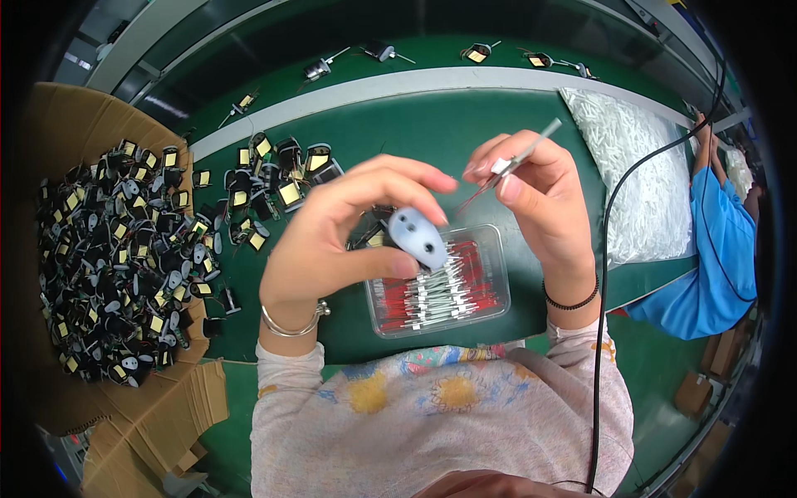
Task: The person assembles small electrical components by hand, inserting thin wire leads into a blue plastic housing and securing them.
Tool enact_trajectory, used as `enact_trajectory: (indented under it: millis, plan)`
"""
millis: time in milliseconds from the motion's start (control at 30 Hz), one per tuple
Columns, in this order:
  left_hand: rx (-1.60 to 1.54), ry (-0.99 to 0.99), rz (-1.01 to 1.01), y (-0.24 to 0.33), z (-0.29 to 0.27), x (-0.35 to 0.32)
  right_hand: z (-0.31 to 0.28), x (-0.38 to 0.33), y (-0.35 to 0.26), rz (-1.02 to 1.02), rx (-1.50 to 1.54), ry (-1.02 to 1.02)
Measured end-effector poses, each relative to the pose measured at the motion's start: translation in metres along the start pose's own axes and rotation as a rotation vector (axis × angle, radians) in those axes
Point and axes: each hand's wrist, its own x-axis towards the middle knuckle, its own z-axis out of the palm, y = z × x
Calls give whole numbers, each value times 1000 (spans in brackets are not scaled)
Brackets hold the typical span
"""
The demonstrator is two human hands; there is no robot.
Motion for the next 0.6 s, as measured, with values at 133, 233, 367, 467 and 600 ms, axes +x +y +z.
enact_trajectory:
  millis: [133, 233, 367, 467, 600]
  plan:
    - [-209, -1, -133, -2, 14, 4, 3, 3, 7, -131, -4, 3]
    - [-376, 7, -186, -8, 14, 5, 5, 3, 4, -94, -89, 6]
    - [-430, -126, -67, -18, 10, 5, 8, 4, 1, -11, -50, -47]
    - [-512, -163, -122, -21, 9, 6, 8, 6, 1, -9, -29, -113]
    - [-683, -227, -136, -22, 12, 8, 3, 5, -1, -31, -123, -213]
